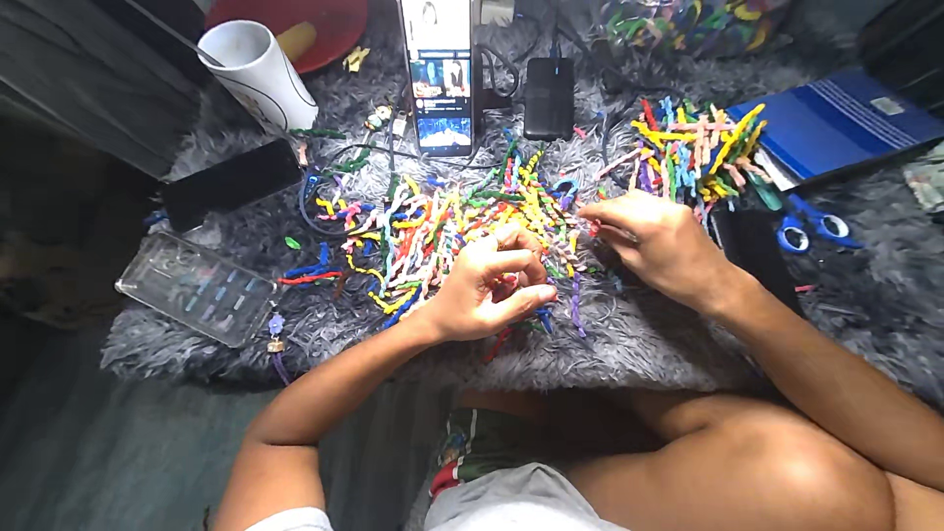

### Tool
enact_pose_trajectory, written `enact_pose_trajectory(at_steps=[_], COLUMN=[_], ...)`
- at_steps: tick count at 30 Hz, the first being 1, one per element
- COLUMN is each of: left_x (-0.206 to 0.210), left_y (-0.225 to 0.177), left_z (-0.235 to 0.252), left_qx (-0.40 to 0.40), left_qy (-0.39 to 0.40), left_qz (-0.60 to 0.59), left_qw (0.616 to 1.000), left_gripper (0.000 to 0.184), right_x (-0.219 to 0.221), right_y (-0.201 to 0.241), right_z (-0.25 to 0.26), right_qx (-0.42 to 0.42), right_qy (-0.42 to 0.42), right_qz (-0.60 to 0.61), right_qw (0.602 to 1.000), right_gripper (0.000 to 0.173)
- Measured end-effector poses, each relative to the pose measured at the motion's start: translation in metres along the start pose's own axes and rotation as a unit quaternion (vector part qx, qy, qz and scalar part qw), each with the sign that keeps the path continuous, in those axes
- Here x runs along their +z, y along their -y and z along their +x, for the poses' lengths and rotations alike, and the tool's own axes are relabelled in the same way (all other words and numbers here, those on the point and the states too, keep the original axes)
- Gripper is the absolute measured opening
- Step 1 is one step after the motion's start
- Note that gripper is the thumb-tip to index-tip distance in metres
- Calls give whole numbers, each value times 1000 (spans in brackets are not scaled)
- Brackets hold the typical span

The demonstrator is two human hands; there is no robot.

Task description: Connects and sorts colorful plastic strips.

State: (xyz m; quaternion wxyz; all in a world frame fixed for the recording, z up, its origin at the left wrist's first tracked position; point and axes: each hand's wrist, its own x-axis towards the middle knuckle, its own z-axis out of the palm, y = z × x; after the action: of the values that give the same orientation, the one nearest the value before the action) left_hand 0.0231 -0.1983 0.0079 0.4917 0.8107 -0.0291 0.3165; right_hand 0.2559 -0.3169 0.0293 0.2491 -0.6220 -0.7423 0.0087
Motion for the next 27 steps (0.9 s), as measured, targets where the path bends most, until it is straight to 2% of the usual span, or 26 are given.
enact_pose_trajectory(at_steps=[4, 8, 10, 15, 20, 27], left_x=[3, 3, 4, 7, 6, 6], left_y=[0, 0, -1, 3, 1, 0], left_z=[0, 4, 4, -2, -3, -5], left_qx=[6, 20, 24, 45, 37, 74], left_qy=[-34, -26, -4, 37, 32, -1], left_qz=[42, 82, 84, 59, 45, 50], left_qw=[999, 996, 996, 997, 998, 996], left_gripper=[17, 43, 50, 33, 18, 14], right_x=[-16, -21, -19, -12, -12, -17], right_y=[20, 40, 48, 56, 58, 57], right_z=[2, 3, 3, 2, 2, -1], right_qx=[-30, -77, -93, -146, -146, -151], right_qy=[-63, -62, -59, -87, -104, -115], right_qz=[47, 186, 211, 155, 166, 163], right_qw=[996, 978, 971, 973, 970, 968], right_gripper=[17, 15, 13, 14, 13, 16])
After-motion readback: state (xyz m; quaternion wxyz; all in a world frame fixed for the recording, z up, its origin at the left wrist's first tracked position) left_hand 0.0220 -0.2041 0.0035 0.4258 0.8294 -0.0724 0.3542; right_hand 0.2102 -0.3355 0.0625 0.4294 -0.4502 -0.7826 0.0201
